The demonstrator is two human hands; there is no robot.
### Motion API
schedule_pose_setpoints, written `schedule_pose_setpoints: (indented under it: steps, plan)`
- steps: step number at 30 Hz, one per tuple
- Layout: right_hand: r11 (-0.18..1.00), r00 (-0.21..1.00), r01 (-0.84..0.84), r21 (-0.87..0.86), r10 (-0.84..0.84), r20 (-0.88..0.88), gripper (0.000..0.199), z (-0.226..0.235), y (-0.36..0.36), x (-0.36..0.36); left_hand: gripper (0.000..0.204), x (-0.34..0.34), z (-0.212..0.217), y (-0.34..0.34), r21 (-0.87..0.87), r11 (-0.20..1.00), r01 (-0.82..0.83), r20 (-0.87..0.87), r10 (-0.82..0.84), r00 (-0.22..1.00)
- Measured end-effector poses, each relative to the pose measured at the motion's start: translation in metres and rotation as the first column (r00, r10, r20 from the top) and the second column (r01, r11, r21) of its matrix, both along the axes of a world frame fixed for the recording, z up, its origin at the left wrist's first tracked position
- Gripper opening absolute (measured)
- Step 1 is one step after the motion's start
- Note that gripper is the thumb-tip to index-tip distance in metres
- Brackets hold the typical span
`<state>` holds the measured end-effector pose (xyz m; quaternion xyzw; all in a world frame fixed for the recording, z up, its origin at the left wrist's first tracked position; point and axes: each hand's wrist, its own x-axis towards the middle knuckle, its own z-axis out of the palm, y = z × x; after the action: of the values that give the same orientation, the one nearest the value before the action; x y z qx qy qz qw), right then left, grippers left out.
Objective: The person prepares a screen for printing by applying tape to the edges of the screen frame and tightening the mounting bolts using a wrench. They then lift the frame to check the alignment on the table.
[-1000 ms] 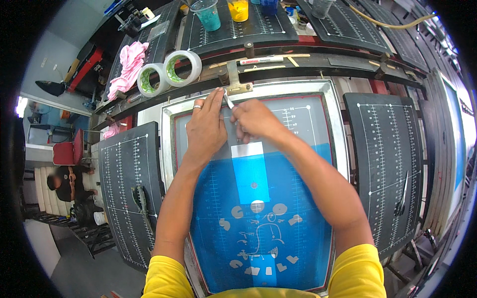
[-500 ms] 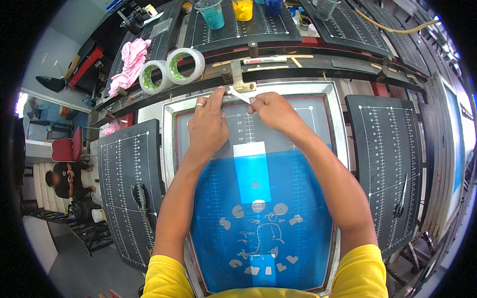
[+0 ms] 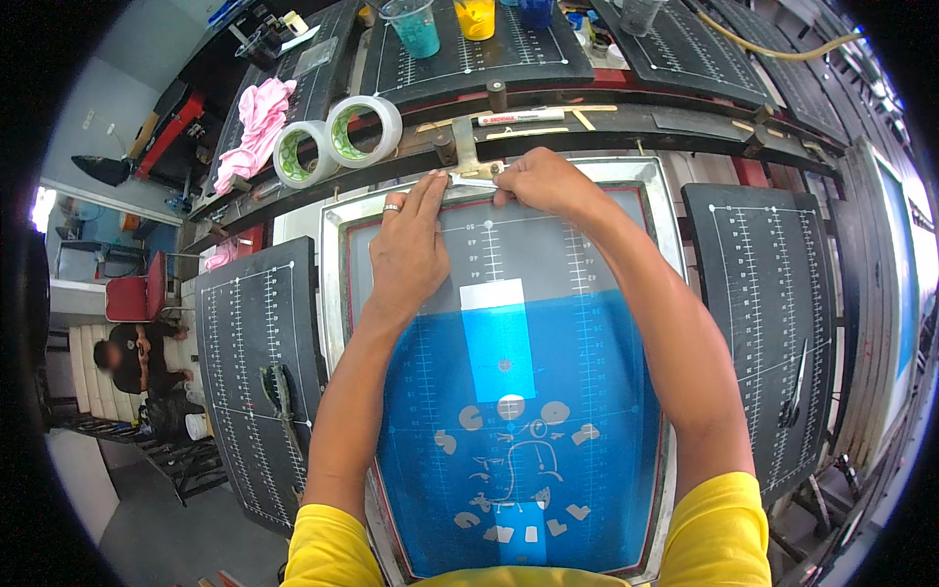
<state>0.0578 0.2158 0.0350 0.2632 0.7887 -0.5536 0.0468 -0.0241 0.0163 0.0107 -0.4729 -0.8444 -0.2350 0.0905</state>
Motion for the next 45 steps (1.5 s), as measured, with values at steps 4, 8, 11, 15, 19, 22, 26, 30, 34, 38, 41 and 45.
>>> schedule_pose_setpoints:
  steps: [4, 8, 11, 15, 19, 22, 26, 30, 34, 38, 41, 45]
  plan:
    - [0.993, 1.000, -0.025, 0.113, 0.026, -0.008, 0.027, -0.002, 0.014, -0.011, 0.059, 0.002, 0.000, 0.005, -0.010, 1.000, -0.006, 0.000, 0.006, 1.000]
    - [0.988, 0.993, -0.077, 0.131, 0.064, 0.095, 0.026, 0.019, 0.017, -0.023, 0.059, 0.000, -0.001, 0.003, -0.013, 1.000, 0.001, -0.059, -0.002, 0.998]
    - [0.997, 0.995, -0.052, 0.052, 0.047, 0.087, 0.028, 0.009, 0.018, -0.020, 0.059, 0.001, 0.000, 0.005, -0.003, 1.000, 0.019, -0.046, -0.019, 0.999]
    - [0.982, 0.995, -0.069, -0.175, 0.082, 0.065, 0.029, 0.000, -0.017, -0.002, 0.058, 0.000, -0.001, 0.000, 0.002, 1.000, -0.004, -0.003, 0.004, 1.000]
    - [0.919, 1.000, 0.004, -0.394, -0.004, 0.001, 0.027, -0.011, -0.064, 0.005, 0.058, 0.002, 0.002, 0.003, 0.024, 0.999, 0.022, 0.015, -0.022, 1.000]
    - [0.901, 1.000, -0.004, -0.434, -0.003, -0.015, 0.027, -0.010, -0.070, 0.010, 0.058, 0.003, 0.003, 0.002, 0.022, 1.000, 0.020, -0.001, -0.020, 1.000]
    - [0.941, 0.995, -0.094, -0.325, 0.094, -0.015, 0.029, 0.000, -0.058, 0.029, 0.059, -0.001, 0.002, -0.003, 0.017, 1.000, 0.017, 0.016, -0.017, 1.000]
    - [0.979, 0.940, 0.133, -0.157, -0.175, -0.292, 0.017, -0.011, -0.040, 0.026, 0.060, 0.005, 0.007, 0.003, -0.041, 0.997, -0.061, 0.165, 0.067, 0.984]
    - [0.937, 0.954, 0.138, 0.321, -0.038, -0.299, 0.021, 0.003, -0.043, -0.002, 0.058, 0.002, 0.003, 0.002, 0.002, 0.999, -0.035, 0.157, 0.034, 0.987]
    - [0.807, 0.942, 0.166, 0.566, 0.041, -0.334, 0.017, -0.008, -0.052, -0.022, 0.054, 0.004, 0.006, 0.004, 0.049, 0.999, -0.011, 0.150, 0.004, 0.989]
    - [0.801, 0.944, 0.157, 0.578, 0.051, -0.326, 0.017, -0.011, -0.056, -0.030, 0.054, 0.000, -0.001, 0.003, 0.034, 0.999, -0.018, 0.143, 0.013, 0.990]
    - [0.794, 0.944, 0.169, 0.584, 0.041, -0.329, 0.015, -0.014, -0.061, -0.035, 0.055, 0.001, -0.002, 0.002, -0.015, 0.998, -0.065, 0.167, 0.067, 0.984]
